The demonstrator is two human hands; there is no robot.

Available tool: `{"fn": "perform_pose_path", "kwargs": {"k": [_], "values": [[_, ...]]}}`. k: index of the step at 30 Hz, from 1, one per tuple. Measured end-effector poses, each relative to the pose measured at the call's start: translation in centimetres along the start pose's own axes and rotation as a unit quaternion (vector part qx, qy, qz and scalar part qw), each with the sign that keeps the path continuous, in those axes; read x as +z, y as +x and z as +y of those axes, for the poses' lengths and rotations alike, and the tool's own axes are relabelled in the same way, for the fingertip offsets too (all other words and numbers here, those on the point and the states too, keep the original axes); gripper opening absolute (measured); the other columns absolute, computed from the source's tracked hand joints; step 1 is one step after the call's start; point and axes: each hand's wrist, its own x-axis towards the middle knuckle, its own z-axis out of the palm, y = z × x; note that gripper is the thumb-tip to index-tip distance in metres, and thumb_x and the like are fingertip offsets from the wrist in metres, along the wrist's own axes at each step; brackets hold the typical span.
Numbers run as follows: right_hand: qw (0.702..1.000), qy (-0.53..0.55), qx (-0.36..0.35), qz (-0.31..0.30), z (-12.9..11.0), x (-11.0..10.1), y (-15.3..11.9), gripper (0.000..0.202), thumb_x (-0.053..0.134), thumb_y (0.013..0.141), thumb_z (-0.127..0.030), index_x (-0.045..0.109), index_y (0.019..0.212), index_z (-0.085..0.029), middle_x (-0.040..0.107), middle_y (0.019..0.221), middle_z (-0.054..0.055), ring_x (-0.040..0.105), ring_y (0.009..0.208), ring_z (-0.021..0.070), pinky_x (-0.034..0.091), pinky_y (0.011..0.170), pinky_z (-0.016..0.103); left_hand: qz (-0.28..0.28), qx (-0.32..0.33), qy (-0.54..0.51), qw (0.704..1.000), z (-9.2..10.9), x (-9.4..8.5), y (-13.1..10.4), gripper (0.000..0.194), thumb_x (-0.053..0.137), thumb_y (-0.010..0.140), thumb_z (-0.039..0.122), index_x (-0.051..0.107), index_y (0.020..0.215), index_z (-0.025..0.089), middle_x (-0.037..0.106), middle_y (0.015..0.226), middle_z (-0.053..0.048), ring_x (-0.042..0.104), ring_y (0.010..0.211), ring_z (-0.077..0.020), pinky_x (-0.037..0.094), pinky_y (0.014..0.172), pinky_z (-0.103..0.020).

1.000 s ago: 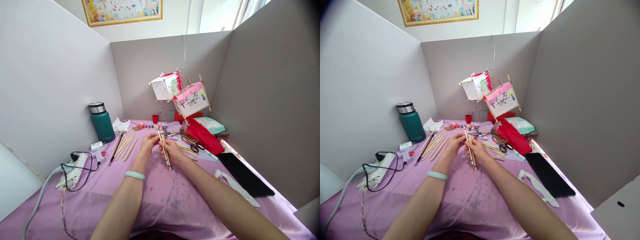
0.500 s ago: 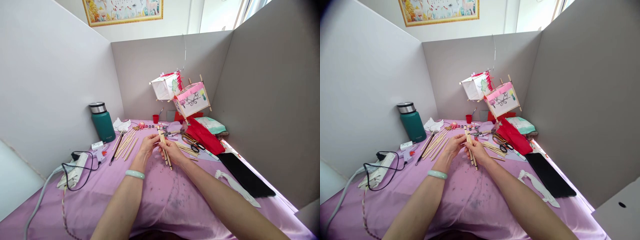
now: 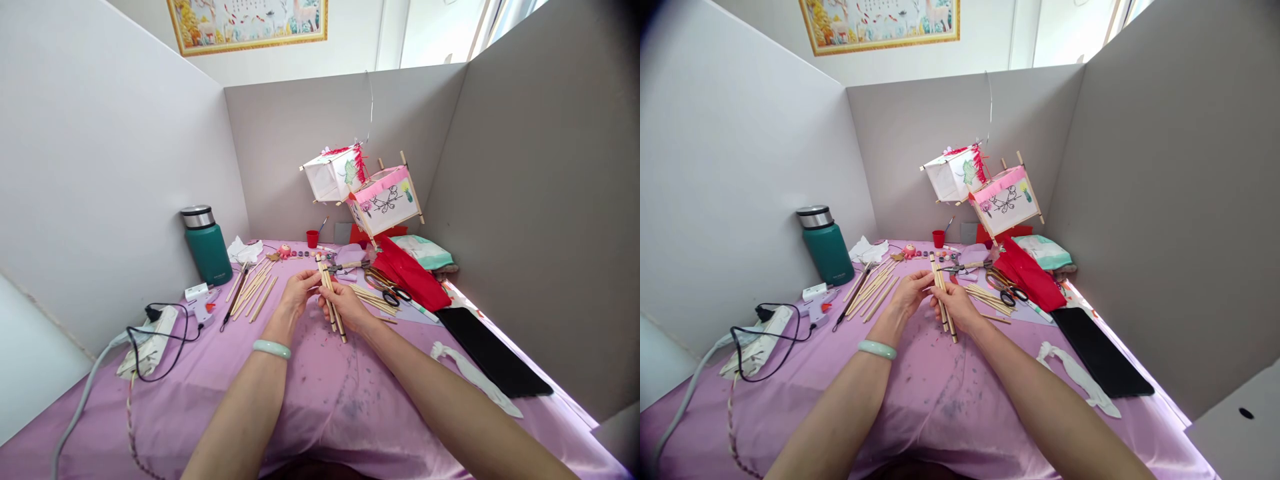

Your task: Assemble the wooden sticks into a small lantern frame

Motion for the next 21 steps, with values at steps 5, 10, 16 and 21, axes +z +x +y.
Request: {"fn": "perform_pose_path", "kwargs": {"k": [5,10,16,21], "values": [[1.000,-0.006,0.004,0.011,0.0,0.1,0.0,0.024,0.064,0.078,-0.039,0.055,0.082,-0.017,0.061,0.063,-0.003,0.048,0.040,0.0060,0.045,0.036,0.019,-0.010,0.010,0.002,1.000,-0.1,0.1,0.0,0.031,0.080,0.054,0.030,0.058,0.067,0.013,0.058,0.061,0.001,0.052,0.054,-0.0094,0.041,0.056,-0.024],[1.000,-0.004,0.008,0.020,0.1,0.1,0.0,0.025,0.066,0.076,-0.039,0.055,0.083,-0.018,0.060,0.060,-0.004,0.048,0.039,0.0066,0.044,0.036,0.019,0.005,0.044,0.056,0.997,-1.0,0.2,0.4,0.029,0.074,0.061,0.033,0.053,0.066,0.015,0.056,0.059,0.002,0.049,0.052,-0.0087,0.038,0.053,-0.023],[0.998,0.019,0.014,0.066,0.3,-0.1,0.4,0.027,0.065,0.077,-0.041,0.055,0.081,-0.017,0.058,0.058,-0.004,0.047,0.038,0.0066,0.042,0.036,0.019,0.070,0.108,0.158,0.979,-1.8,0.6,0.9,0.014,0.065,0.069,0.024,0.053,0.067,0.016,0.052,0.058,0.004,0.048,0.054,-0.0086,0.039,0.056,-0.022],[0.992,0.083,-0.061,0.074,-0.3,-0.5,0.7,0.032,0.062,0.078,-0.048,0.056,0.089,-0.018,0.052,0.057,-0.006,0.039,0.038,0.0048,0.029,0.034,0.016,0.175,0.110,0.123,0.971,-1.1,0.2,1.3,0.013,0.064,0.066,0.018,0.052,0.066,0.015,0.053,0.060,0.003,0.052,0.057,-0.0088,0.043,0.063,-0.025]]}}
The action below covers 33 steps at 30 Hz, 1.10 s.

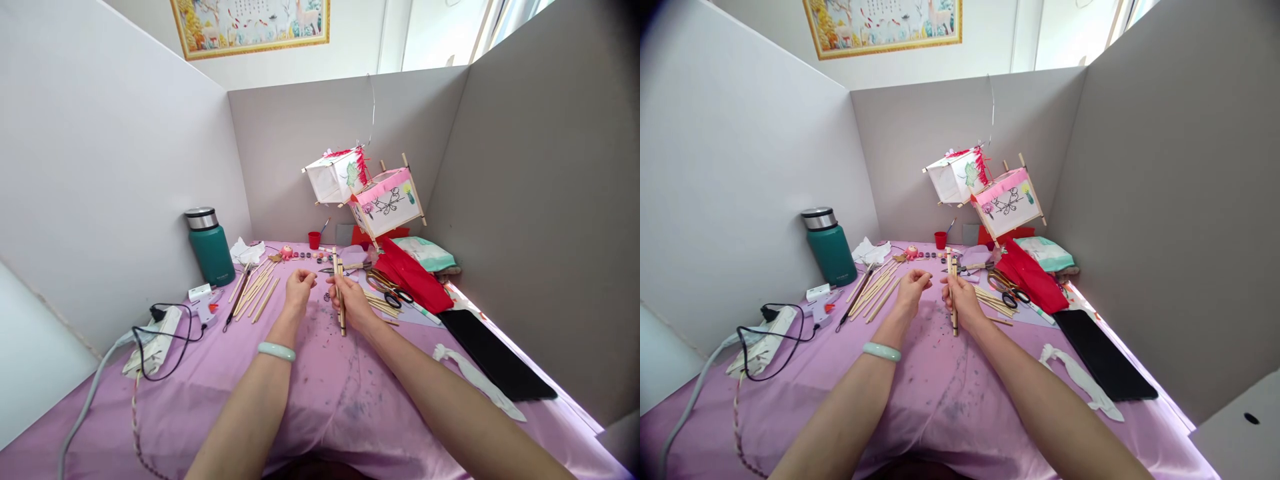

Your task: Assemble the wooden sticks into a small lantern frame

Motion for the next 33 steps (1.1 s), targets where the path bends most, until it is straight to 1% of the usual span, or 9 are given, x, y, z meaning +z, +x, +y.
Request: {"fn": "perform_pose_path", "kwargs": {"k": [6,9,14,19,22,25,29,31,33], "values": [[0.993,0.004,-0.117,-0.020,-0.6,0.5,-0.3,0.037,0.061,0.080,-0.050,0.054,0.104,-0.023,0.056,0.074,-0.003,0.055,0.062,0.0101,0.046,0.056,0.022,-0.014,0.023,0.053,0.998,-0.5,-0.2,0.0,0.024,0.064,0.061,0.011,0.050,0.079,0.018,0.054,0.058,0.005,0.053,0.053,-0.0102,0.042,0.058,-0.025],[0.992,-0.038,-0.119,-0.030,0.3,0.8,-0.4,0.037,0.057,0.080,-0.053,0.054,0.101,-0.023,0.058,0.076,-0.001,0.057,0.068,0.0119,0.048,0.063,0.024,-0.014,0.056,0.100,0.993,-0.8,-0.4,0.1,0.018,0.059,0.066,0.013,0.053,0.082,0.018,0.056,0.063,0.004,0.054,0.057,-0.0105,0.041,0.059,-0.024],[0.991,-0.114,-0.035,-0.057,2.2,1.0,-0.2,0.036,0.059,0.077,-0.054,0.055,0.089,-0.020,0.058,0.069,-0.001,0.053,0.061,0.0120,0.046,0.060,0.025,-0.006,0.047,0.101,0.994,-0.7,-1.0,0.6,0.010,0.054,0.074,0.019,0.058,0.082,0.019,0.054,0.062,0.003,0.051,0.056,-0.0111,0.040,0.058,-0.023],[0.989,-0.097,-0.109,-0.017,2.0,0.9,-0.1,0.033,0.054,0.082,-0.052,0.053,0.094,-0.021,0.061,0.080,0.001,0.057,0.071,0.0130,0.045,0.064,0.024,-0.023,0.050,0.079,0.995,0.0,-0.8,0.4,0.013,0.053,0.075,0.022,0.063,0.080,0.018,0.060,0.074,-0.001,0.051,0.059,-0.0110,0.041,0.058,-0.023],[0.993,-0.098,-0.041,-0.059,2.3,1.0,-0.2,0.033,0.061,0.077,-0.050,0.053,0.088,-0.020,0.063,0.078,0.002,0.059,0.069,0.0141,0.046,0.063,0.026,-0.047,0.036,0.041,0.997,0.5,-0.4,0.0,0.020,0.051,0.080,0.031,0.064,0.078,0.016,0.062,0.074,-0.003,0.053,0.062,-0.0118,0.043,0.060,-0.024],[0.993,-0.076,0.033,-0.083,3.0,1.1,-0.2,0.037,0.064,0.073,-0.052,0.051,0.084,-0.019,0.062,0.071,0.001,0.057,0.057,0.0131,0.046,0.056,0.027,-0.113,0.010,-0.028,0.993,0.9,-0.1,-0.7,0.041,0.042,0.087,0.048,0.065,0.084,0.014,0.065,0.079,-0.006,0.058,0.068,-0.0134,0.046,0.062,-0.024],[0.990,-0.076,0.048,-0.105,3.3,1.0,-0.2,0.039,0.060,0.076,-0.057,0.051,0.083,-0.019,0.060,0.068,-0.001,0.054,0.051,0.0122,0.044,0.049,0.026,-0.185,-0.083,0.006,0.979,0.8,0.0,-1.2,0.036,0.060,0.078,0.047,0.063,0.092,0.014,0.067,0.078,-0.006,0.048,0.046,-0.0082,0.036,0.044,-0.021],[0.985,-0.128,0.041,-0.104,3.0,0.9,-0.2,0.038,0.057,0.079,-0.056,0.054,0.083,-0.019,0.060,0.070,0.000,0.056,0.055,0.0131,0.046,0.052,0.027,-0.167,-0.093,0.044,0.981,0.6,-0.1,-0.9,0.030,0.062,0.077,0.039,0.060,0.094,0.014,0.068,0.079,-0.007,0.051,0.046,-0.0095,0.037,0.044,-0.021],[0.971,-0.228,-0.015,-0.078,2.6,0.7,-0.2,0.031,0.056,0.081,-0.050,0.059,0.084,-0.019,0.063,0.075,0.001,0.058,0.065,0.0143,0.047,0.060,0.028,-0.096,-0.065,0.124,0.985,0.3,-0.5,-0.2,0.022,0.053,0.083,0.033,0.059,0.093,0.015,0.069,0.080,-0.009,0.061,0.059,-0.0142,0.043,0.054,-0.023]]}}
